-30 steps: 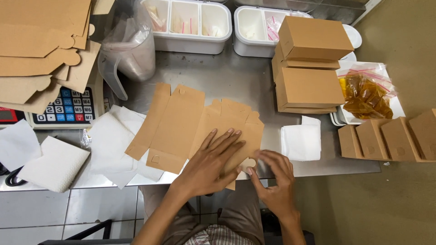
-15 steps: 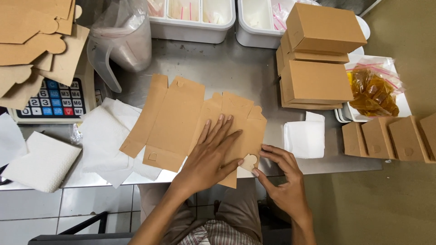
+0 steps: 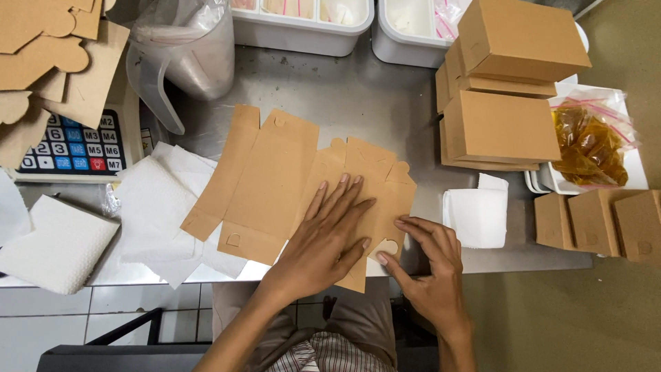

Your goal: The person folds flat cardboard pieces into small boxes by hand. They crease the pre-scored lines, tuck the side flaps, and secure the tabs to form a finished box, then place it on a stack of completed boxes.

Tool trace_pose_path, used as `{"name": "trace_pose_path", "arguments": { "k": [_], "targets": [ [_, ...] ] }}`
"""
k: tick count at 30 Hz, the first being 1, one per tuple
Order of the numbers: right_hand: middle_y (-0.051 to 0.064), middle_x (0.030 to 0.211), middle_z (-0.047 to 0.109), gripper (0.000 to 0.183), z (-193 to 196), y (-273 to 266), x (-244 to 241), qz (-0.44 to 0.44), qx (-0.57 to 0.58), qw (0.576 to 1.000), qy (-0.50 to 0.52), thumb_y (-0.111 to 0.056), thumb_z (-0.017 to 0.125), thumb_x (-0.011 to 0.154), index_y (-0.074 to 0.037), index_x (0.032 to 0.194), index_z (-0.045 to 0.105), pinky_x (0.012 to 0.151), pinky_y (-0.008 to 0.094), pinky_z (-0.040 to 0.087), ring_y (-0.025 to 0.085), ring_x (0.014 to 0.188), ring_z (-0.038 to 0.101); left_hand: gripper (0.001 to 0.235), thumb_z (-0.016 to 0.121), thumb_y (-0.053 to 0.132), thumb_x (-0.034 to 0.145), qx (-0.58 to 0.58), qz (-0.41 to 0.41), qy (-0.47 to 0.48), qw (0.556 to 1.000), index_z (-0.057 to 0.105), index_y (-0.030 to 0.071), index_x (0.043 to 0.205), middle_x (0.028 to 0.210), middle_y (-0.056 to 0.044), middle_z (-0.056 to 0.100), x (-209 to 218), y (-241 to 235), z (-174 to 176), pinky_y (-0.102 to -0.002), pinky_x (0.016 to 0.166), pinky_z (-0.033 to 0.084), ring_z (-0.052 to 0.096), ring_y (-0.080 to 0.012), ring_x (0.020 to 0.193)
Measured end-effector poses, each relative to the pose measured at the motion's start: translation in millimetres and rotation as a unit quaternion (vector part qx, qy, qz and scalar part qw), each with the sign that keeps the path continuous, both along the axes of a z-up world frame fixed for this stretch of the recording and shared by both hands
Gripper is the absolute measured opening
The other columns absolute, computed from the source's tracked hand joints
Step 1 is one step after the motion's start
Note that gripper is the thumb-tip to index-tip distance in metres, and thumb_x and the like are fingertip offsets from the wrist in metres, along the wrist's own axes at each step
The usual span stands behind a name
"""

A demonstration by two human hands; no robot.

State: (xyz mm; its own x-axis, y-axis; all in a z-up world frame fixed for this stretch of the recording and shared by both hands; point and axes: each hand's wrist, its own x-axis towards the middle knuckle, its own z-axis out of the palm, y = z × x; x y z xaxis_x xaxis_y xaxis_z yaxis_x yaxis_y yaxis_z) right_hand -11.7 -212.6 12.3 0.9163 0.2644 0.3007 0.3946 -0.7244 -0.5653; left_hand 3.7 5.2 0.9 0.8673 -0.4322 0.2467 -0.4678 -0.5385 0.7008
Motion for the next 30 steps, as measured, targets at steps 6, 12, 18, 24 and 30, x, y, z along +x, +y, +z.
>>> {"name": "trace_pose_path", "arguments": {
  "k": [6,12,18,24,30],
  "targets": [
    [-0.003,0.132,0.068,0.054,-5,8,6,-0.005,-0.023,1.000,-0.005,-0.036,0.084,0.084,-0.019,0.132,0.067,0.104,0.035,0.040,0.017,0.123,0.059,0.051,0.041,0.031,0.110,-0.008,0.017,-0.009,1.000,0.043,0.000,0.151,0.168,-0.025,0.026,1,-1,0,-0.051,0.130,0.007,0.017,-0.0352,0.159],
    [-0.003,0.129,0.067,0.049,-11,11,6,-0.022,-0.028,0.999,-0.026,-0.038,0.084,0.085,-0.022,0.130,0.070,0.102,0.035,0.039,0.018,0.121,0.057,0.052,0.040,0.031,0.110,0.004,0.015,-0.021,1.000,0.043,-0.001,0.151,0.167,-0.025,0.028,0,-1,1,-0.051,0.130,0.007,0.019,-0.0356,0.159],
    [-0.002,0.133,0.068,0.046,-3,1,-2,0.009,-0.001,1.000,-0.014,-0.032,0.080,0.089,-0.018,0.131,0.069,0.106,0.035,0.044,0.018,0.125,0.059,0.056,0.040,0.036,0.110,0.011,0.009,-0.014,1.000,0.043,-0.001,0.152,0.168,-0.024,0.025,-1,-2,3,-0.051,0.130,0.005,0.017,-0.0353,0.159],
    [0.004,0.138,0.068,0.046,3,-18,-10,0.027,0.040,0.998,0.028,-0.022,0.079,0.089,-0.012,0.132,0.067,0.111,0.035,0.047,0.019,0.127,0.061,0.058,0.049,0.039,0.107,0.015,0.008,-0.015,1.000,0.045,0.001,0.151,0.169,-0.022,0.025,0,-3,3,-0.051,0.130,0.006,0.015,-0.0347,0.160],
    [0.004,0.138,0.068,0.043,3,-20,-9,0.038,0.050,0.998,0.024,-0.021,0.079,0.090,-0.012,0.130,0.067,0.111,0.036,0.045,0.018,0.128,0.062,0.055,0.046,0.037,0.108,0.010,0.011,-0.020,1.000,0.047,0.000,0.149,0.168,-0.024,0.027,0,-4,5,-0.053,0.129,0.008,0.018,-0.0365,0.159]
  ]
}}
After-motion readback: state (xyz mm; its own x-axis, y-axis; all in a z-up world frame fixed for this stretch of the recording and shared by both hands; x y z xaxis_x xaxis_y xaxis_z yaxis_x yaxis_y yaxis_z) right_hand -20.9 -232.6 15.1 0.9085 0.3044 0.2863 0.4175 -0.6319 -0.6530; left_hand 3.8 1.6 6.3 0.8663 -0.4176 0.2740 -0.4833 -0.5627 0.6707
